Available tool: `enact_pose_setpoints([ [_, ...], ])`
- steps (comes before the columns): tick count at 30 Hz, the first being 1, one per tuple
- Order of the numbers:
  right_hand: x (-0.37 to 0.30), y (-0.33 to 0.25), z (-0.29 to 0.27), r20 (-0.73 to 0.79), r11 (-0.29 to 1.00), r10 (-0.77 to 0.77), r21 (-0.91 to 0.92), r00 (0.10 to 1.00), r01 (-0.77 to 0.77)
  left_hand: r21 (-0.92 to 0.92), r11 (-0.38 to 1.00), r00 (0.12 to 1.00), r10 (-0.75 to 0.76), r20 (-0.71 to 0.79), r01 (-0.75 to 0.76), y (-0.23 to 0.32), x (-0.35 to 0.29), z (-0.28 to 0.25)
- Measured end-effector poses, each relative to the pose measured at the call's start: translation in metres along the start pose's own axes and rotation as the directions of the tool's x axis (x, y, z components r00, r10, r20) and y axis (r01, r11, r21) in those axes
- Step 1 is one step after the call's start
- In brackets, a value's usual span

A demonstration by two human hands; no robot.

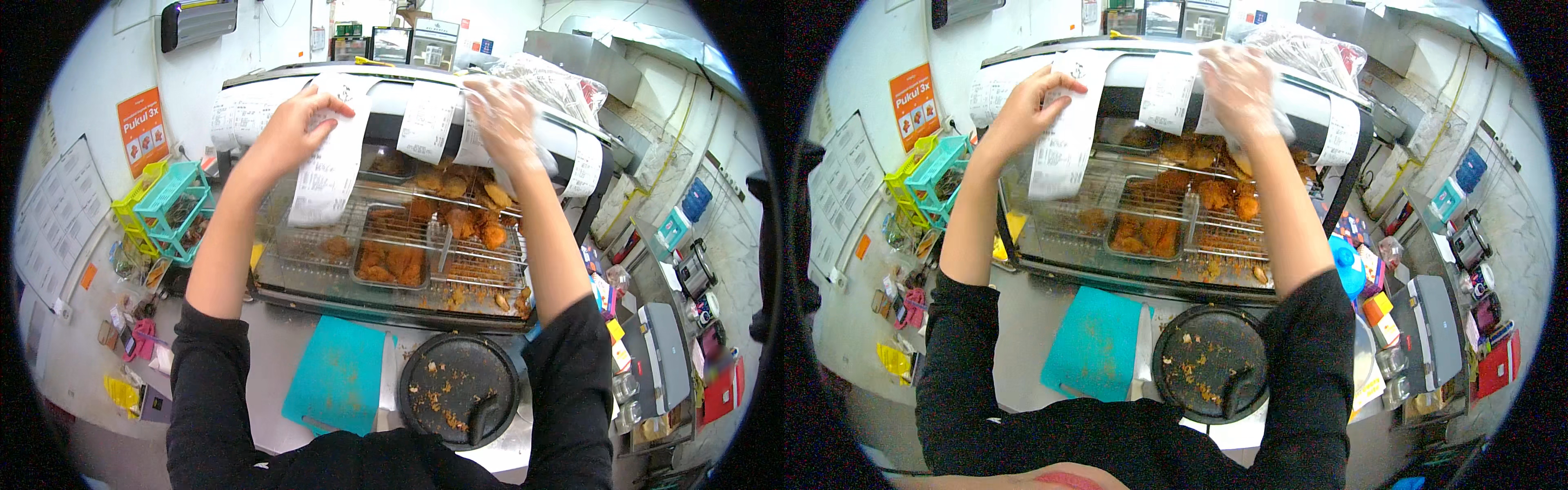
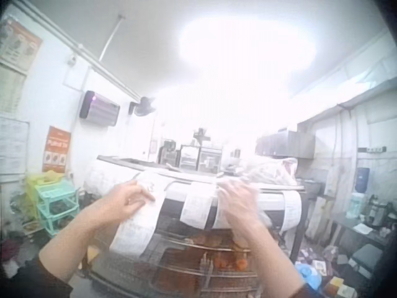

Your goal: The person assembles food orders by placing fried items and rice into paper trays, adding sauce from a pouch, and handing the completed trays to a coworker. The person also handles receipts and organizes items on the counter.

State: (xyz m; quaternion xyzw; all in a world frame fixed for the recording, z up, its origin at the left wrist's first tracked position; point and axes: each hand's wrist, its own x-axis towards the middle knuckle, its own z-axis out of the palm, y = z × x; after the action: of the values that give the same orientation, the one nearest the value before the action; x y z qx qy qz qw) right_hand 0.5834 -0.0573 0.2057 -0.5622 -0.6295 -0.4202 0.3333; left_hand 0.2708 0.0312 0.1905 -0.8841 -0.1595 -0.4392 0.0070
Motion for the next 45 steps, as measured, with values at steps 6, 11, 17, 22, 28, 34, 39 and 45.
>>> enact_pose_setpoints([
  [6, 0.049, -0.002, 0.052, 0.365, 0.979, 0.054, -0.201, 0.929, 0.022, -0.137, 0.983, 0.983, -0.099, 0.156, 0.121, -0.017, 0.044, 0.001],
  [11, 0.041, 0.019, 0.054, 0.309, 0.983, 0.114, -0.174, 0.944, -0.062, -0.161, 0.975, 0.971, -0.118, 0.210, 0.154, -0.036, 0.083, 0.039],
  [17, 0.036, 0.040, 0.058, 0.280, 0.991, 0.060, -0.133, 0.958, -0.023, 0.119, 0.984, 0.988, -0.140, 0.068, 0.131, -0.061, 0.125, 0.099],
  [22, 0.034, 0.043, 0.060, 0.275, 0.991, 0.071, -0.129, 0.959, -0.036, 0.478, 0.877, 0.987, 0.033, -0.160, 0.048, -0.065, 0.121, 0.121],
  [28, 0.031, 0.043, 0.063, 0.195, 0.990, 0.044, -0.138, 0.980, -0.017, 0.454, 0.882, 0.972, 0.200, -0.122, -0.125, -0.061, 0.110, 0.122],
  [34, 0.031, 0.044, 0.063, 0.247, 0.985, 0.068, -0.174, 0.967, -0.025, 0.231, 0.956, 0.981, 0.191, -0.020, -0.181, -0.062, 0.120, 0.117],
  [39, 0.033, 0.036, 0.055, 0.268, 0.979, 0.061, -0.202, 0.961, -0.006, 0.456, 0.883, 0.987, 0.152, -0.059, -0.109, -0.053, 0.116, 0.128],
  [45, 0.034, 0.027, 0.049, 0.291, 0.980, 0.093, -0.193, 0.952, -0.036, 0.522, 0.852, 0.986, 0.109, -0.122, -0.030, -0.040, 0.107, 0.136],
])
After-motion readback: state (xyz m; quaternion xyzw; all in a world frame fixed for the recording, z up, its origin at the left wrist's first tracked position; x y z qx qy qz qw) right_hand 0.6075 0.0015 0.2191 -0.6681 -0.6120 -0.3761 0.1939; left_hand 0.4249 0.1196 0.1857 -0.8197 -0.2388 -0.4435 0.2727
